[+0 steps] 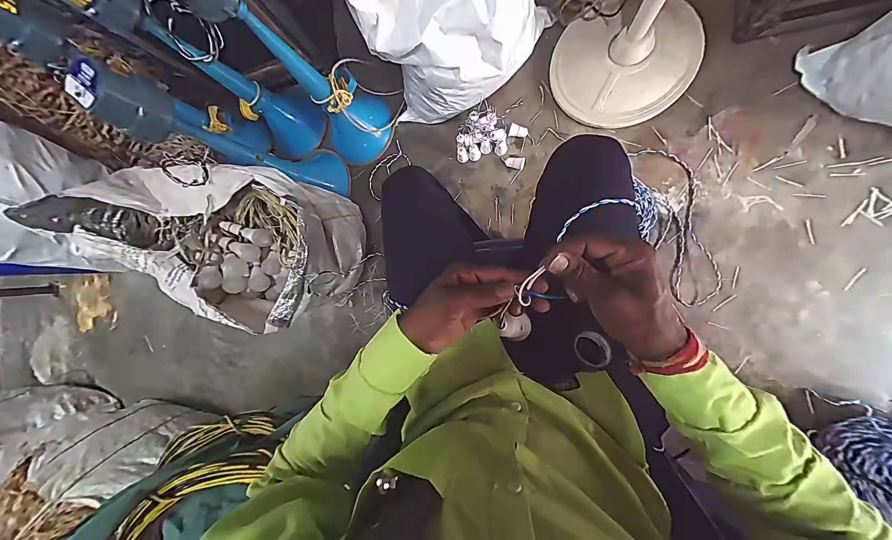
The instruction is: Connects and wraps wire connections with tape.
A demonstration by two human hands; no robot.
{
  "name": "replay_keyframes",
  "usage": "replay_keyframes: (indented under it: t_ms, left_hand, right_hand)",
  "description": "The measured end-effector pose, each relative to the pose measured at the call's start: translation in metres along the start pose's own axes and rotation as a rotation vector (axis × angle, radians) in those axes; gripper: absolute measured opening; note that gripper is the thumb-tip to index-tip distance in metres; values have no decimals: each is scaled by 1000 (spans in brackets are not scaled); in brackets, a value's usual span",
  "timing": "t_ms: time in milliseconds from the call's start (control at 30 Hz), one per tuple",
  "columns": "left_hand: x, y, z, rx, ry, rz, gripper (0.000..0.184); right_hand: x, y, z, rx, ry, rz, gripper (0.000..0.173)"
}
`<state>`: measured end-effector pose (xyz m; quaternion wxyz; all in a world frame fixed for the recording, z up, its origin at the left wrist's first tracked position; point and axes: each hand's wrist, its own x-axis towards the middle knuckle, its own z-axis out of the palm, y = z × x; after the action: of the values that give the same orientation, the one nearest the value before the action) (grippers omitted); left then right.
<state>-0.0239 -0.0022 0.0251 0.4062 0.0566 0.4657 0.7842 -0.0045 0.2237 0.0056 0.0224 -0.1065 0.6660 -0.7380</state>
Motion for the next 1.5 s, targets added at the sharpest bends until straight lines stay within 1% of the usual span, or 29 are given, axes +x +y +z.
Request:
replay_keyframes:
  t_ms: [100,233,333,433,567,700,800,933,1033,1167,1267,1400,1500]
  left_hand:
    - [0,2,3,-42,43,-49,34]
    - [3,6,12,131,140,-53,26]
    - [0,11,12,196,144,-67,22]
    - [-4,9,8,244,145,-54,23]
    - [-6,9,6,169,142,-53,27]
    - [-10,10,3,111,141,-72,24]
    - [-13,9,2,107,135,-77,22]
    - [-10,3,1,228,126,57,20]
    - [-4,2,9,297,131,142,19]
    - [1,2,16,380,169,160,16]
    - [1,0,14,352,154,153,17]
    - [2,-3,7,215,171,39,16]
    - [4,-3,3,94,171,-34,14]
  right_hand:
    - [1,-2,-1,-11,-1,-16,14]
    - [-2,-1,-2,-10,19,2,14]
    - [-4,1,0,-16,34,7,15]
    - [-5,6,5,31,50,24,14]
    - [-4,6,11,50,76,57,14]
    - [-2,2,13,41,114,123,19]
    - [-3,1,11,-8,96,116,17]
    - [-2,-6,9,-109,88,65,15]
    - [-3,-6,11,-129,87,44,14]
    - [-3,-7,9,-172,83,24,13]
    - [-5,-10,4,-134,45,89,13]
    - [-7,-9,-3,18,-34,227,13]
    - [-6,0,-4,144,-84,246,9]
